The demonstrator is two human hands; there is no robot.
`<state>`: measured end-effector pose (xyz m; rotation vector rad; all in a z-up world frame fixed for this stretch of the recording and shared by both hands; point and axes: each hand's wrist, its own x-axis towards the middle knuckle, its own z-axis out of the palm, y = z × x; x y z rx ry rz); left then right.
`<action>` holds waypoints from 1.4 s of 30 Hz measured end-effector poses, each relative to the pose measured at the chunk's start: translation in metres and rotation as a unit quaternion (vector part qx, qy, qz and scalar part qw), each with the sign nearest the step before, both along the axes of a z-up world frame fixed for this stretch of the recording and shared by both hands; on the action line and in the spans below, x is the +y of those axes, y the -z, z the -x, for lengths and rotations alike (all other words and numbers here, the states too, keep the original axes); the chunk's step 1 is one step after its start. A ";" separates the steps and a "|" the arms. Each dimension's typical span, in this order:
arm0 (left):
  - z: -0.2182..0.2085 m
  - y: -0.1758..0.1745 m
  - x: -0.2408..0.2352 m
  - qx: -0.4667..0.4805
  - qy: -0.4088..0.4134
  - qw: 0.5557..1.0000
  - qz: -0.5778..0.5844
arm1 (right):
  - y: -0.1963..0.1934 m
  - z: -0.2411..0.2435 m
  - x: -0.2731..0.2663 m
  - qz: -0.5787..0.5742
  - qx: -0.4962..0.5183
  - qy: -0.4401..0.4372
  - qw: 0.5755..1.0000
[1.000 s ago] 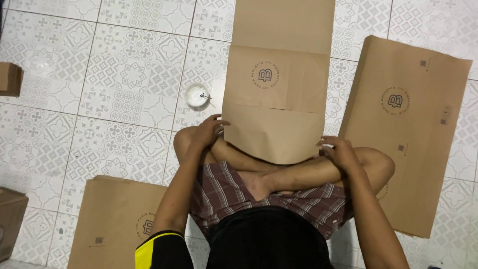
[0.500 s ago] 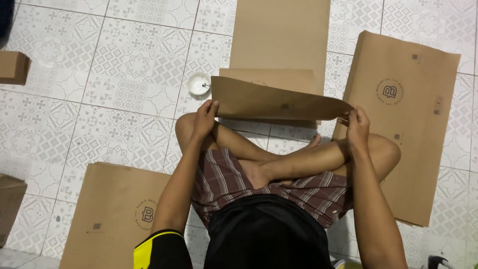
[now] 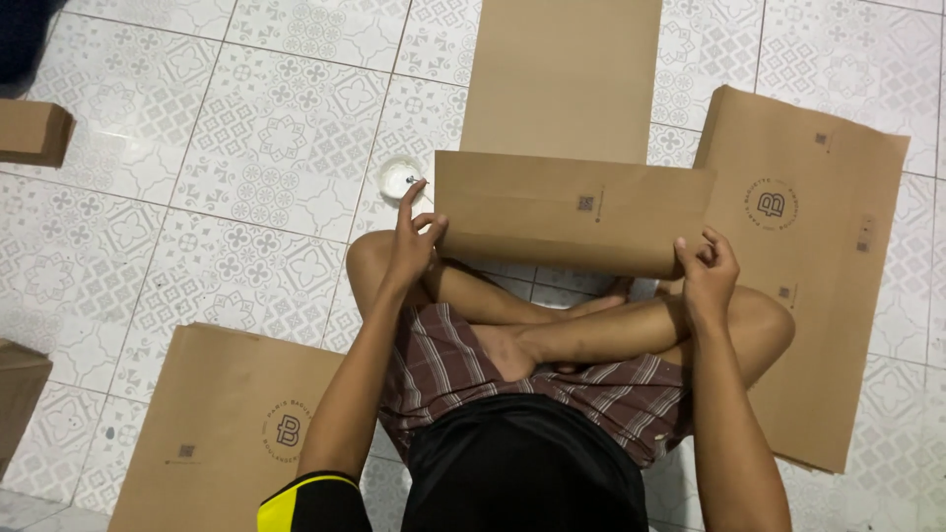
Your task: The person sits on the floor and folds a flat brown paper sheet into a bag shape. They then use a small brush to apply white adhesive from a container along the folded edge and press the sides together to seal the bag.
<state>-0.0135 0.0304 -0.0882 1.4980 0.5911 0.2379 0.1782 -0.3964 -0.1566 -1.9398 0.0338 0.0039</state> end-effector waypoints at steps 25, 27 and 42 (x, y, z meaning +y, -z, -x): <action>0.024 0.015 -0.002 0.066 0.114 0.991 -0.031 | -0.067 0.069 0.201 0.406 -0.239 -0.489 0.734; 0.026 0.011 -0.004 0.068 0.134 0.988 -0.046 | -0.066 0.064 0.203 0.421 -0.175 -0.530 0.715; 0.026 0.037 -0.006 -0.007 0.136 0.957 -0.258 | -0.090 0.056 0.205 0.400 -0.153 -0.549 0.718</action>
